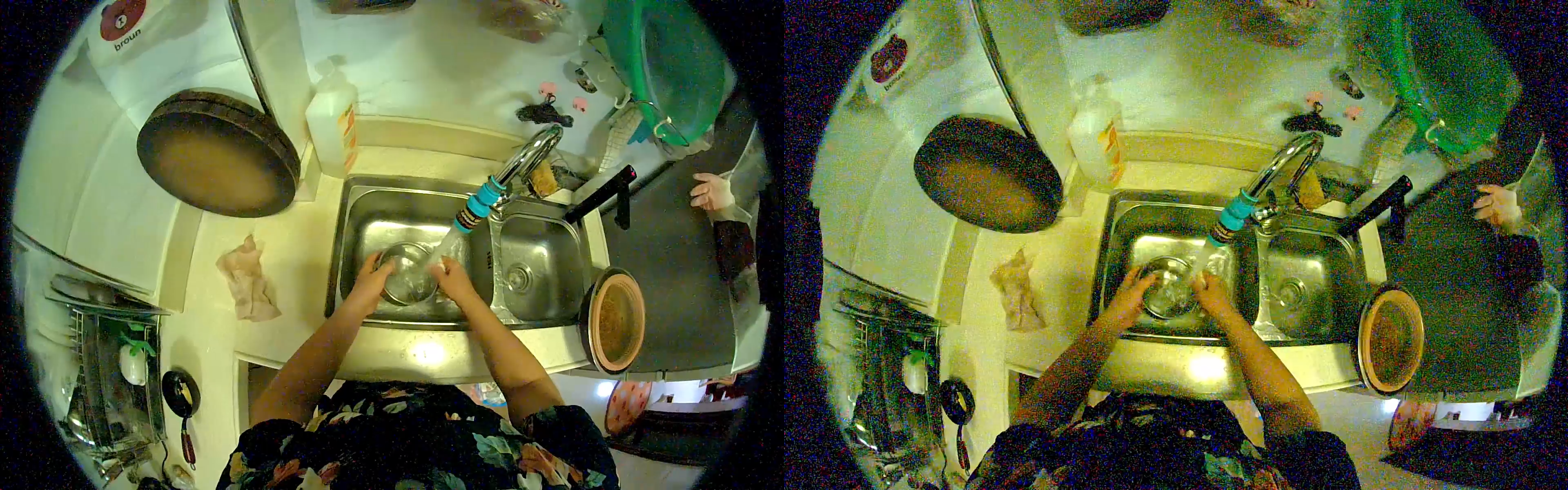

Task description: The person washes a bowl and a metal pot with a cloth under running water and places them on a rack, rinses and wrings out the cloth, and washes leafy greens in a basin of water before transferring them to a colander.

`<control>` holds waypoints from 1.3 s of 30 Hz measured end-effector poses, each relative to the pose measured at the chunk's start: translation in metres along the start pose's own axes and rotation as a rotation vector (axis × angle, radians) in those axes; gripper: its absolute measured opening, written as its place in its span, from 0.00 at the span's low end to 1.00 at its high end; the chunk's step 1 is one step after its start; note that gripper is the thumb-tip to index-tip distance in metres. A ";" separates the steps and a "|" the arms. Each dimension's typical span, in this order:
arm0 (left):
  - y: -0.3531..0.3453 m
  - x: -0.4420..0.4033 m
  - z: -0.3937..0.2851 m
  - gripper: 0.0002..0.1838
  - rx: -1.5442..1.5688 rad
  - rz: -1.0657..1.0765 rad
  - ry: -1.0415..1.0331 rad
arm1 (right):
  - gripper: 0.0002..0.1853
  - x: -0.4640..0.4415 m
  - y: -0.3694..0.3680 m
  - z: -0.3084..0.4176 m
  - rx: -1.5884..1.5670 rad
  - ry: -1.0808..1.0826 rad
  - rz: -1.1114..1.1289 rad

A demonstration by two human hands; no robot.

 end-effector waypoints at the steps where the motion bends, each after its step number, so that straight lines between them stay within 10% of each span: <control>1: 0.001 -0.011 0.006 0.36 0.000 -0.026 -0.029 | 0.20 -0.002 0.011 0.007 0.065 0.036 -0.062; 8: -0.013 -0.031 -0.005 0.31 -0.351 -0.004 -0.261 | 0.12 0.001 0.058 0.088 0.447 0.507 0.015; 12: -0.050 -0.009 -0.014 0.31 0.093 0.016 0.058 | 0.07 -0.015 0.028 0.086 0.678 0.737 -0.032; 23: -0.036 -0.022 -0.016 0.24 -0.288 0.025 -0.369 | 0.08 -0.019 0.011 0.075 0.592 0.338 0.608; 25: -0.032 -0.024 -0.011 0.25 -0.176 0.007 -0.339 | 0.03 -0.012 0.008 0.079 0.042 0.431 0.563; 31: -0.030 -0.018 0.005 0.26 -0.047 0.072 -0.110 | 0.08 -0.023 -0.028 0.080 0.480 0.118 0.154; 35: -0.014 -0.034 0.011 0.25 -0.526 -0.131 -0.444 | 0.08 -0.028 -0.032 0.061 0.657 0.231 0.613; 39: -0.020 -0.035 0.001 0.24 -0.415 -0.018 -0.441 | 0.07 -0.023 -0.086 0.025 0.386 0.316 0.608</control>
Point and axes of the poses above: each hand's wrist, its own x-axis away from the middle knuckle, its own y-axis out of the back of the hand, z = x × y, the point moved 1 cm from there along -x, towards the middle knuckle, and after that the axes turned 5 degrees about y, right-handed, at the moved point
